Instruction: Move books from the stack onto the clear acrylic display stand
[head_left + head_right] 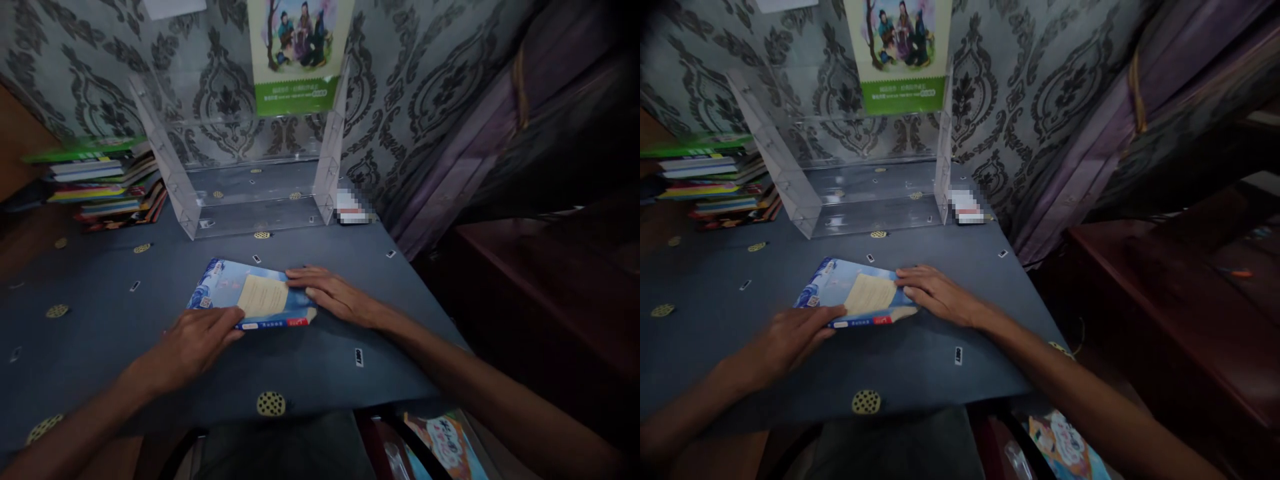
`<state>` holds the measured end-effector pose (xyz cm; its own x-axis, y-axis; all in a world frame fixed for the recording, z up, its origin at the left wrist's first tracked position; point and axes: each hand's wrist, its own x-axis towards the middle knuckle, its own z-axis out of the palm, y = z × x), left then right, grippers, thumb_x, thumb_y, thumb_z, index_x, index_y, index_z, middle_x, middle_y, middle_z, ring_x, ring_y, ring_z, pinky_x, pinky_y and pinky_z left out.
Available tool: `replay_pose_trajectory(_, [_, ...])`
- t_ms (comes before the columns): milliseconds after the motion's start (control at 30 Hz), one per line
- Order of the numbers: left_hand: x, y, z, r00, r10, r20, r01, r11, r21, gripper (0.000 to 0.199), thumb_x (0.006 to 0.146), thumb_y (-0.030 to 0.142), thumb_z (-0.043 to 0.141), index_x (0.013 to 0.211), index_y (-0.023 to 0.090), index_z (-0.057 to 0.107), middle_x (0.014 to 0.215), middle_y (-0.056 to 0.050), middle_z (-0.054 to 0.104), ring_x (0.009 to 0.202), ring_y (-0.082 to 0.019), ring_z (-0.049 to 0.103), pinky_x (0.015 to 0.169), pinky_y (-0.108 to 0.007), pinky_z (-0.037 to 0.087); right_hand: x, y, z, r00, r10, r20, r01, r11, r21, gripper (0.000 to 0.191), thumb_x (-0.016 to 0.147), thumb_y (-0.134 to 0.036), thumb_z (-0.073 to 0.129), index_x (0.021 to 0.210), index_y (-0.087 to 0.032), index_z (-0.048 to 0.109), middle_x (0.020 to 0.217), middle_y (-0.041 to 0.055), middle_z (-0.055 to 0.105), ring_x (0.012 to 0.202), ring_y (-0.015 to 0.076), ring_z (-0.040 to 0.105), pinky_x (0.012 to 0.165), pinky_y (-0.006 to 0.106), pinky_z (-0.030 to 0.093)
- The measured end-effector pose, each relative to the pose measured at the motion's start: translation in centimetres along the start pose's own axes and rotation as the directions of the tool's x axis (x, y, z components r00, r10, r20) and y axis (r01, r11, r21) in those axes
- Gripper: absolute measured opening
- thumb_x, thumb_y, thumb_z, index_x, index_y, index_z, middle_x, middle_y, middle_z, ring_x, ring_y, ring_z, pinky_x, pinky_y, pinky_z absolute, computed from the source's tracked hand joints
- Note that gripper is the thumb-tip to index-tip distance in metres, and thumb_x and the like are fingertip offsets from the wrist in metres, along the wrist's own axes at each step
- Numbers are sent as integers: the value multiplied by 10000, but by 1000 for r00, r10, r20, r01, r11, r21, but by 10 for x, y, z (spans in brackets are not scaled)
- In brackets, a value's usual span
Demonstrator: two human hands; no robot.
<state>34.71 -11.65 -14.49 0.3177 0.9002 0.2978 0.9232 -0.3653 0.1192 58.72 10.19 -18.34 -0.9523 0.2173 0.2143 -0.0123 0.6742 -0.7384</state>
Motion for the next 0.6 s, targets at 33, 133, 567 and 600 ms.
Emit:
replay_pose_trajectory(33, [2,3,-4,999,-47,12,47,998,-44,290,1078,291,342,1145,207,612,916,-42,775,744,-152,735,647,-243,545,-2,-2,-3,1000,-4,1,4,999,39,573,1054,-603,326,1369,-251,649,1467,91,614,1405,260,529,1240,556,303])
replay_pose_trajectory(133, [9,10,-16,977,-205,63,213,961,-178,335,1074,351,313,989,219,608,697,26,673,574,-120,637,555,-225,450,-9,-5,-11,1000,7,-12,-5,981,192,706,967,-754,374,1345,-235,670,1401,112,658,1338,297,581,1174,539,389])
replay_pose_trajectory(567, [38,4,-32,687,-723,81,502,391,-771,471,888,607,552,636,216,481,516,46,480,447,-105,454,401,-196,377,22,-2,25,848,423,-321,3,601,799,543,578,-625,908,916,-241,727,866,16,779,805,211,726,840,382,599])
replay_pose_trajectory(600, [40,4,-29,630,-768,117,485,271,-831,452,861,608,590,652,216,510,511,40,506,445,-122,494,395,-206,403,26,-3,27,860,412,-300,0,588,809,522,586,-613,910,900,-234,735,844,18,781,779,201,722,828,374,597])
